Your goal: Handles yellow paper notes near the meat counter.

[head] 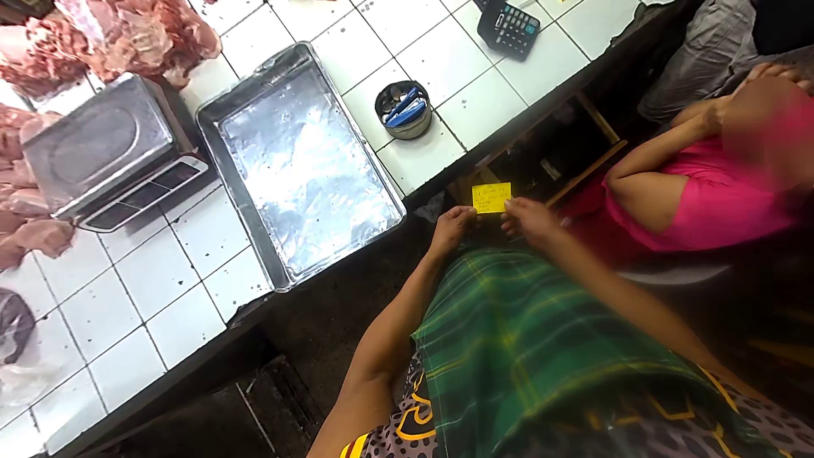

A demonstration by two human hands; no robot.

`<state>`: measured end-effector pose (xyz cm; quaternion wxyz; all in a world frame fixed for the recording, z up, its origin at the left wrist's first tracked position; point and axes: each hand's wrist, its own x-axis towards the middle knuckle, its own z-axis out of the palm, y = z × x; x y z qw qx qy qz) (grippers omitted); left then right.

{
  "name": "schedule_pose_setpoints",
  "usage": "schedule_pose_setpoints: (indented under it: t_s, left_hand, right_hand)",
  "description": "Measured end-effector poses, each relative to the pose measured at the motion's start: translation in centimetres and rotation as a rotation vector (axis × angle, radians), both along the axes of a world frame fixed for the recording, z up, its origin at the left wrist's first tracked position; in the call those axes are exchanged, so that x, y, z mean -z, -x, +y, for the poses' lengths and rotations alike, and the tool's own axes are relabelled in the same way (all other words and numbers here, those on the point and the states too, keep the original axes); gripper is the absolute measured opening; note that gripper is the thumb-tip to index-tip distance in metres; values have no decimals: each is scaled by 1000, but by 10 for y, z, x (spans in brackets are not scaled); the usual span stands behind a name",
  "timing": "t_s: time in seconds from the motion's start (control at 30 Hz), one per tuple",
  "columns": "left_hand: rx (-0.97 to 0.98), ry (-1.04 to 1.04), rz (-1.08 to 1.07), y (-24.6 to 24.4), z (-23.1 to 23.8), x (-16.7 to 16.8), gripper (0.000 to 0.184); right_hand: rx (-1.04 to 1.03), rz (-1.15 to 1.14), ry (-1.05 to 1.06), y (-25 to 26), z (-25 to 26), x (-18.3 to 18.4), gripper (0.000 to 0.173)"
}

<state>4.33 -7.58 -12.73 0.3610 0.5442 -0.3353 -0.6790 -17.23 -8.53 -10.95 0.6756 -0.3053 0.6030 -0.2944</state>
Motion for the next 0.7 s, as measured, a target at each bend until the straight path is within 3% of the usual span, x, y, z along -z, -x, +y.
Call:
schedule_pose_setpoints:
  t_s: [0.53, 0.7]
  left_hand:
    - [-28, -22, 15, 1, 7, -1, 23]
    - [-6, -39, -16, -1, 7, -1, 35]
  right_hand:
    - [-25, 21, 25, 0, 8, -1, 26]
    - [-36, 51, 32, -2, 7, 1, 28]
